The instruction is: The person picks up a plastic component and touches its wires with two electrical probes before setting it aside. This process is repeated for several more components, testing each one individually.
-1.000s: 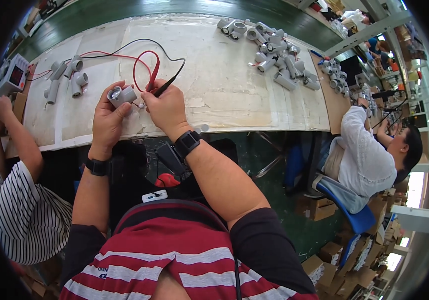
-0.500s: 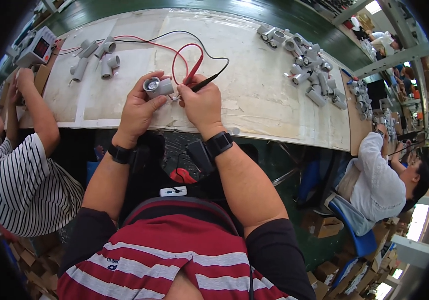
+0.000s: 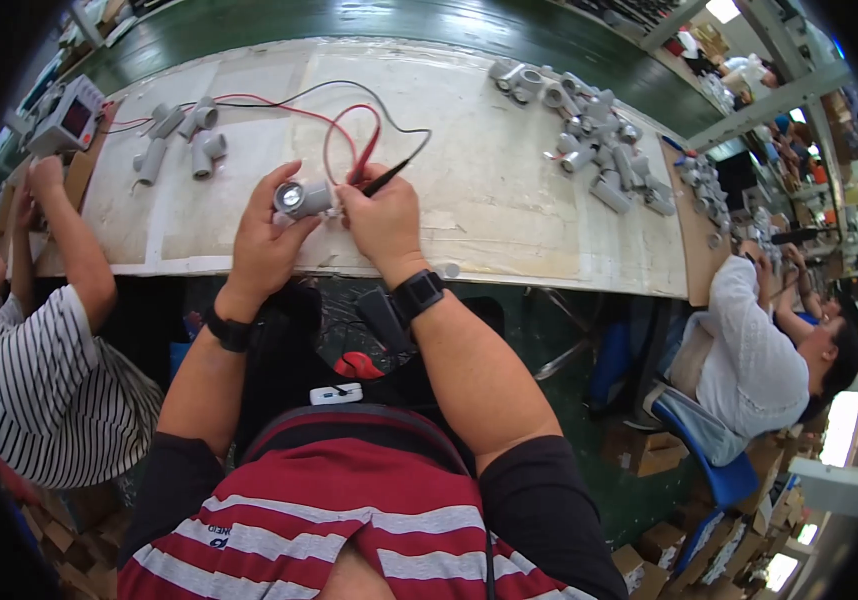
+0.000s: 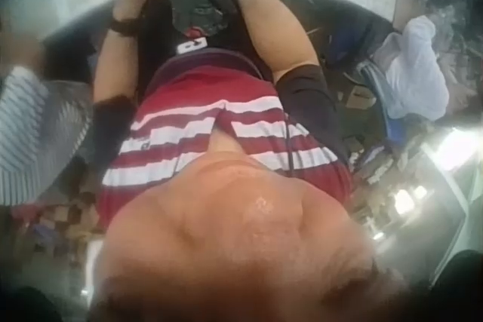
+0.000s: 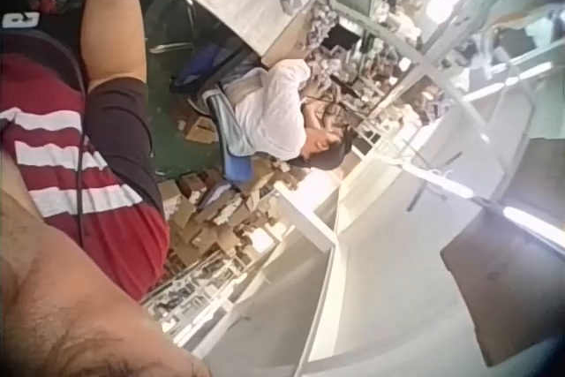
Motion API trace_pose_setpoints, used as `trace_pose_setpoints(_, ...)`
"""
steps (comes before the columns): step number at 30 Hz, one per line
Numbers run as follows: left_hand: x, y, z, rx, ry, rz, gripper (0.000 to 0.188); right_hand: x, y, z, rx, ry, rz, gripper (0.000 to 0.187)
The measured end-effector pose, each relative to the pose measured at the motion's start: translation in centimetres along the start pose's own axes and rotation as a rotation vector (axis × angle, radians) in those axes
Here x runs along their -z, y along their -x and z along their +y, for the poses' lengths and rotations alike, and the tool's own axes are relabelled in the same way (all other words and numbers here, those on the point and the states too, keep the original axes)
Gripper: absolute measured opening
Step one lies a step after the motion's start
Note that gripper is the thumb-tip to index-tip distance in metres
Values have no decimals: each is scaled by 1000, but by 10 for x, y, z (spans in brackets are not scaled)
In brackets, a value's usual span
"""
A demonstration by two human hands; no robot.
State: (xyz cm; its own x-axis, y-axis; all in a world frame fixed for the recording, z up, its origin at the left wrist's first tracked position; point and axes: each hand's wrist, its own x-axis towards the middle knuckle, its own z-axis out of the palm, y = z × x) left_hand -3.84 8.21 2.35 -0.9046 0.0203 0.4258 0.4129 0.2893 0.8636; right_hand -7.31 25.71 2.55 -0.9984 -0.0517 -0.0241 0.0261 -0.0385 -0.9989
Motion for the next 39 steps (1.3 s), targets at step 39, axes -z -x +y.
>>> trace_pose_setpoints(39,-215,-305,0,-72,-931,-959,72,119,27,-1,121,72,29,13)
